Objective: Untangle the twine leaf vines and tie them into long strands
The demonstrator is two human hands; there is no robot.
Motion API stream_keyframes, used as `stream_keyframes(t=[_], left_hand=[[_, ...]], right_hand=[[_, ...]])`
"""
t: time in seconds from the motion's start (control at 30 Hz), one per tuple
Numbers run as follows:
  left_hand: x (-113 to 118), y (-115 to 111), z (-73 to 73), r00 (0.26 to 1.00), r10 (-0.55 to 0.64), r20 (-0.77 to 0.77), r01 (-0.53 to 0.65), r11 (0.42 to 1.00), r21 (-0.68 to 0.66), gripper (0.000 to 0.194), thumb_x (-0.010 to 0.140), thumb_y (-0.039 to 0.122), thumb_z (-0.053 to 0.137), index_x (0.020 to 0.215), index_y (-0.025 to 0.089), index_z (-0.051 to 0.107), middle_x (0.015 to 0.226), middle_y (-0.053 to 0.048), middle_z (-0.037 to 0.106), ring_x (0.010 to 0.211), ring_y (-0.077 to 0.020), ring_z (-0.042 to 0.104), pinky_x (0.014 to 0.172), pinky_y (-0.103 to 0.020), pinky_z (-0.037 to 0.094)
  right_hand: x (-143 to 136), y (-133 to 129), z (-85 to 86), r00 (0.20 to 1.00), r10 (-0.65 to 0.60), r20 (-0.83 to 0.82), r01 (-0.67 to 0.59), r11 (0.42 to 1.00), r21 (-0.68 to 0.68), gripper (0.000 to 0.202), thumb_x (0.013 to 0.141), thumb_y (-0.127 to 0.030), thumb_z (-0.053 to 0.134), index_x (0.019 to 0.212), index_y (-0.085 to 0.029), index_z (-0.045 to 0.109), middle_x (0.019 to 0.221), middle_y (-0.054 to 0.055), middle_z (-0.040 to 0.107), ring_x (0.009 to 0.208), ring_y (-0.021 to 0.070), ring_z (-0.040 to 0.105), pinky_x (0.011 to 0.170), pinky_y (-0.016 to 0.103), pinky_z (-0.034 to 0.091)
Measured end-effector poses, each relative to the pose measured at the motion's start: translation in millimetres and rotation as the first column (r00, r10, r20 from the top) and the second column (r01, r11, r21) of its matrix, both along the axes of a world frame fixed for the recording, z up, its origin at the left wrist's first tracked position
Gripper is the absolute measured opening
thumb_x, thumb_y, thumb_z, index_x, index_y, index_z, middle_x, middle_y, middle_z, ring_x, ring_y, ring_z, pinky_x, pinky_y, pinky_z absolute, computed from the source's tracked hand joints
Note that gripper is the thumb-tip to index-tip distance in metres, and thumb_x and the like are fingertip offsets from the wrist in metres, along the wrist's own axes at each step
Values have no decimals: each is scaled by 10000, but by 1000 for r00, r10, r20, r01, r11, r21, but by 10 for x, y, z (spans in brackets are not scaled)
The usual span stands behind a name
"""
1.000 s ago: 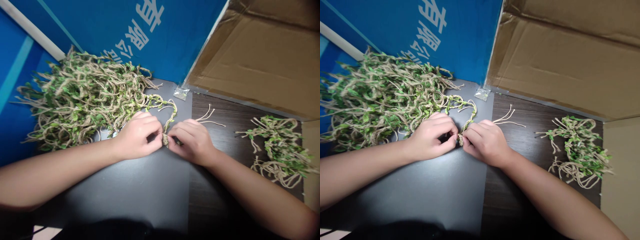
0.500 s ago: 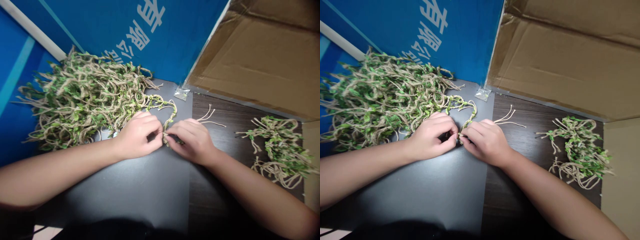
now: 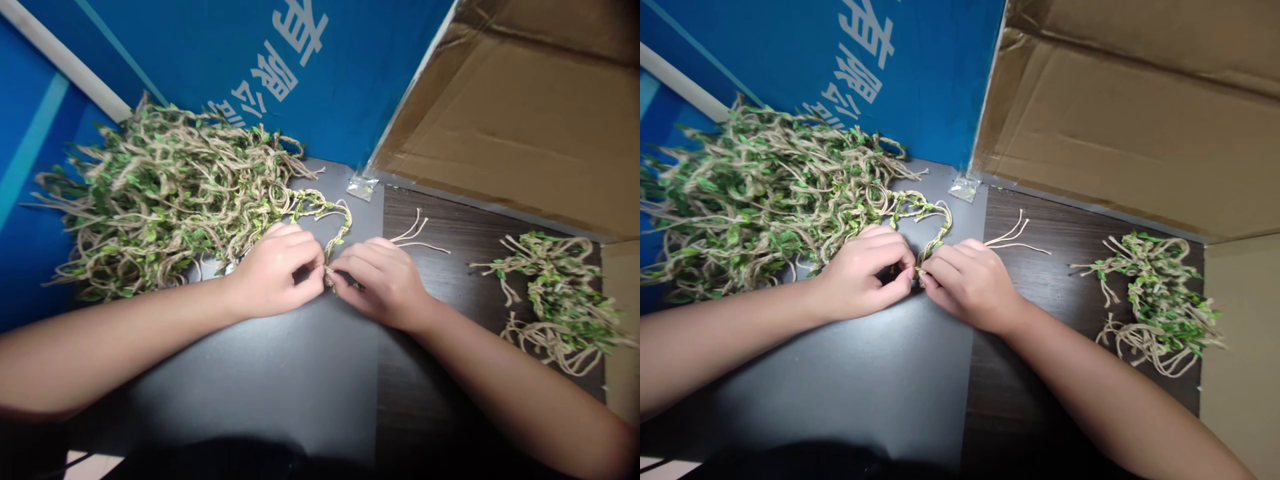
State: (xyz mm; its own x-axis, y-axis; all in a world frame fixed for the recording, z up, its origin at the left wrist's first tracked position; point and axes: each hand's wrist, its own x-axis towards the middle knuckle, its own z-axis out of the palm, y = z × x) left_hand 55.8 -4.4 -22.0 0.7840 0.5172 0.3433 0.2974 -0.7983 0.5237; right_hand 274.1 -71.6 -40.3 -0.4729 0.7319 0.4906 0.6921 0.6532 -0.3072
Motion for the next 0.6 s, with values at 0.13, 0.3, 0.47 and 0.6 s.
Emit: stream_keyframes(t=[0.13,0.3,0.47,0.6], left_hand=[[0,-1,6,1000,4,1,-4,1000,-7,126,923,180,578,806,163,621,736,-6,601,738,-162,516,762,-331,392],[0,0,12,1000,13,-3,-13,1000,-25,137,920,182,578,790,166,617,729,-6,599,738,-164,520,765,-331,393],[2,9,9,1000,24,-3,-24,998,-53,134,915,184,582,785,170,612,736,-3,609,737,-161,527,770,-329,396],[2,12,14,1000,29,5,-29,997,-77,150,925,191,575,781,168,610,740,-8,605,730,-159,519,762,-327,398]], right_hand=[[-10,0,3,1000,-15,3,15,1000,9,74,980,-211,613,933,-184,664,863,16,737,774,163,664,730,339,451],[-15,6,8,1000,-30,-2,30,1000,8,70,970,-207,620,916,-186,659,841,12,728,752,158,649,723,335,445],[-20,1,21,998,-57,-12,58,998,9,85,968,-199,602,901,-190,653,833,16,722,739,160,641,724,339,446],[-20,-15,22,997,-75,-23,74,997,-7,79,967,-197,594,905,-190,644,831,21,713,736,163,638,714,343,436]])
